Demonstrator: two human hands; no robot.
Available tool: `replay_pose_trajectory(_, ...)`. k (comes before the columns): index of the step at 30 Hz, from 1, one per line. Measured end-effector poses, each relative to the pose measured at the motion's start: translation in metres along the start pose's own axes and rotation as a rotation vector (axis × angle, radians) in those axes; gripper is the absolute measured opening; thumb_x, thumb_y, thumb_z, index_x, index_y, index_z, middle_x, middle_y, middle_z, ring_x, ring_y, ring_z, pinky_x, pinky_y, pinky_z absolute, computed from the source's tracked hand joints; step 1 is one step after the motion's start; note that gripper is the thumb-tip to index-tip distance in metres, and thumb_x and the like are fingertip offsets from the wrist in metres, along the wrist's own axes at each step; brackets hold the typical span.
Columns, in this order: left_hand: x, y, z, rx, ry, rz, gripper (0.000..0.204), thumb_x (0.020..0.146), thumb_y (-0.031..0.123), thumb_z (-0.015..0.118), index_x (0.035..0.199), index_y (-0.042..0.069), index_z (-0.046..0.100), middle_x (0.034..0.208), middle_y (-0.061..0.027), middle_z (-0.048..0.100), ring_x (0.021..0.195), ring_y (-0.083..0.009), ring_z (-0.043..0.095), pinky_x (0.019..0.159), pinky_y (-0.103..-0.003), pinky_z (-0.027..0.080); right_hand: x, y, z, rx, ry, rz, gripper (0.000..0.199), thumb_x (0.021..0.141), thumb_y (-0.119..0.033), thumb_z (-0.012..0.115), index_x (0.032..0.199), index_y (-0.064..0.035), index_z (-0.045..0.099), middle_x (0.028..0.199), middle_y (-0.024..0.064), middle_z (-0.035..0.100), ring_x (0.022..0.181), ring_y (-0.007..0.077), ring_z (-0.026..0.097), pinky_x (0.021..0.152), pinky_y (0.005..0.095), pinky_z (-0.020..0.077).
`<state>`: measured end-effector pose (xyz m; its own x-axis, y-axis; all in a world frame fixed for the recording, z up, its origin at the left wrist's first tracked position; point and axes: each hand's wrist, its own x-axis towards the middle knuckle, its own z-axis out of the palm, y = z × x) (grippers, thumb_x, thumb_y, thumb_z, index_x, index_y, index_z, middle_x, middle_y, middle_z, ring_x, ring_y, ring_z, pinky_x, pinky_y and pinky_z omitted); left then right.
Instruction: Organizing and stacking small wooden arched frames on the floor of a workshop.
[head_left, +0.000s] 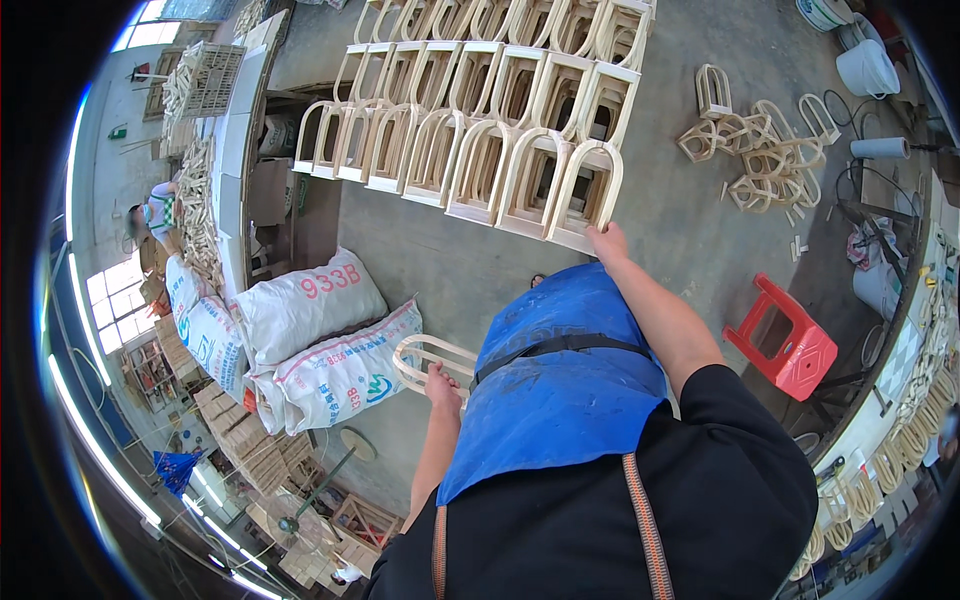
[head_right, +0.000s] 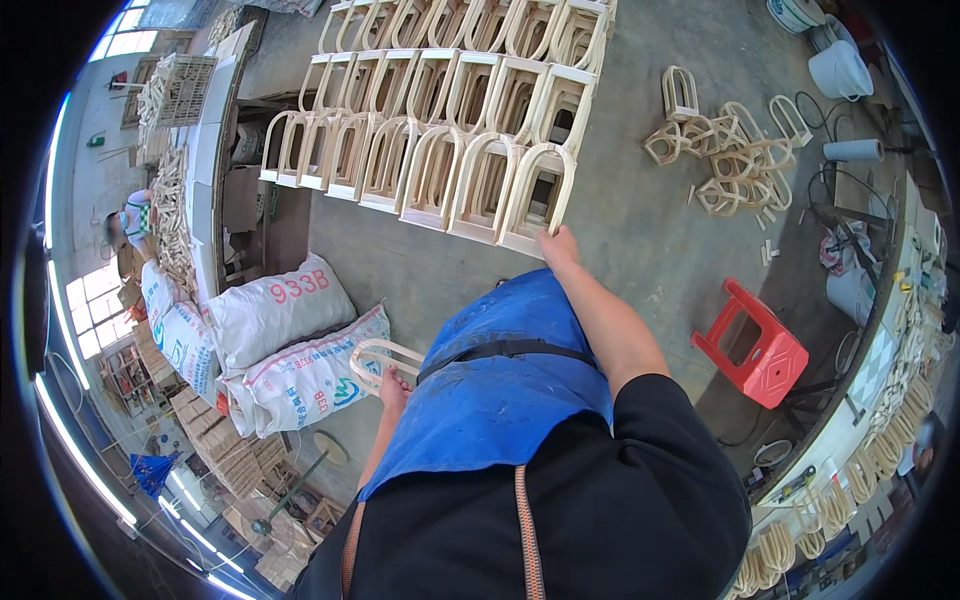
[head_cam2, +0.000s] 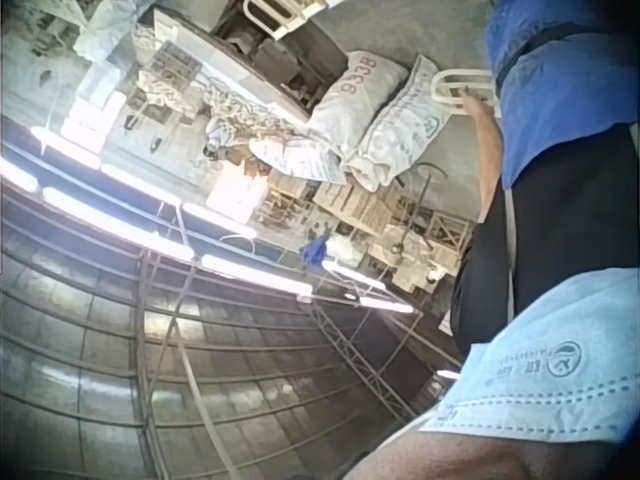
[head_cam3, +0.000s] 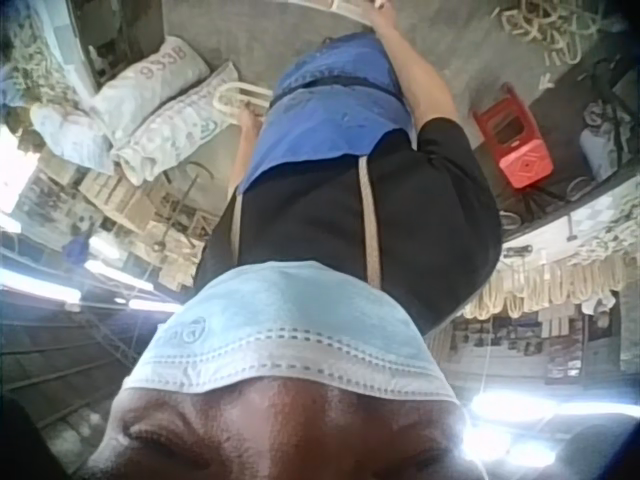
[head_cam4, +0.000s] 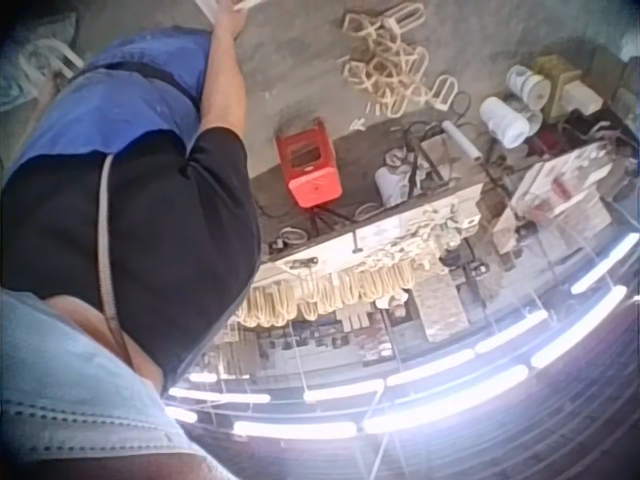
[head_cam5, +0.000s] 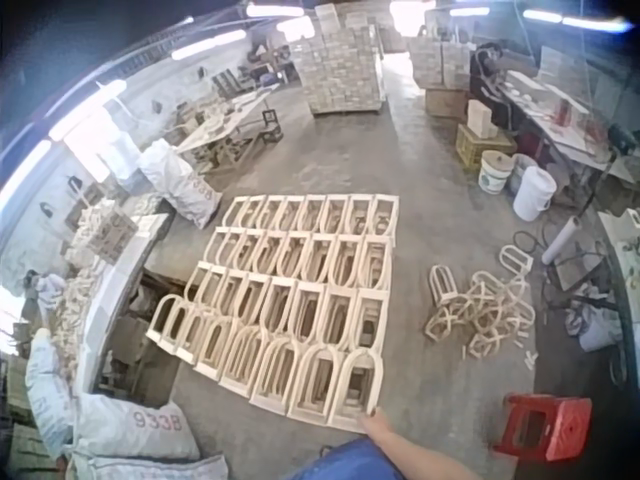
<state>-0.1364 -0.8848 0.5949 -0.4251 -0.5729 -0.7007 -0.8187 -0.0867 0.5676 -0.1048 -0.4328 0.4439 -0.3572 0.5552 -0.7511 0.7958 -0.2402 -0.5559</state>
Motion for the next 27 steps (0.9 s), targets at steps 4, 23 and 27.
replay_pose_trajectory(4,0.006,-0.002,-0.001,-0.011,-0.006,0.020,0.018,0.092,0.028,0.061,0.092,0.010,0.064,0.063,0.0026,0.044,0.049,-0.0095,0.039,0.044,-0.026,0.035,0.006,0.003,0.003,0.031,-0.003,0.003,0.042,0.088,-0.036,0.065,0.107,0.0014,0.061,0.096,0.0171,0.067,0.090,0.0336,0.066,0.081,0.0401,0.0527)
replay_pose_trajectory(23,-0.035,0.105,0.028,-0.003,0.054,0.313,0.020,0.089,0.028,0.067,0.092,0.008,0.068,0.057,0.0030,0.042,0.044,-0.0098,0.038,0.041,-0.025,0.031,-0.011,0.012,-0.031,0.043,0.419,-0.328,0.054,0.092,-0.037,0.069,0.124,0.0058,0.059,0.120,0.0197,0.064,0.110,0.0298,0.061,0.099,0.0366,0.0482)
replay_pose_trajectory(27,-0.065,0.159,0.034,-0.216,-0.278,0.330,0.024,0.096,0.032,0.066,0.095,0.008,0.067,0.057,0.0059,0.040,0.045,-0.0049,0.035,0.041,-0.022,0.028,-0.088,-0.075,-0.023,0.095,-0.010,-0.504,0.031,0.098,-0.019,0.061,0.122,0.0000,0.061,0.112,0.0117,0.066,0.098,0.0193,0.062,0.091,0.0300,0.0492)
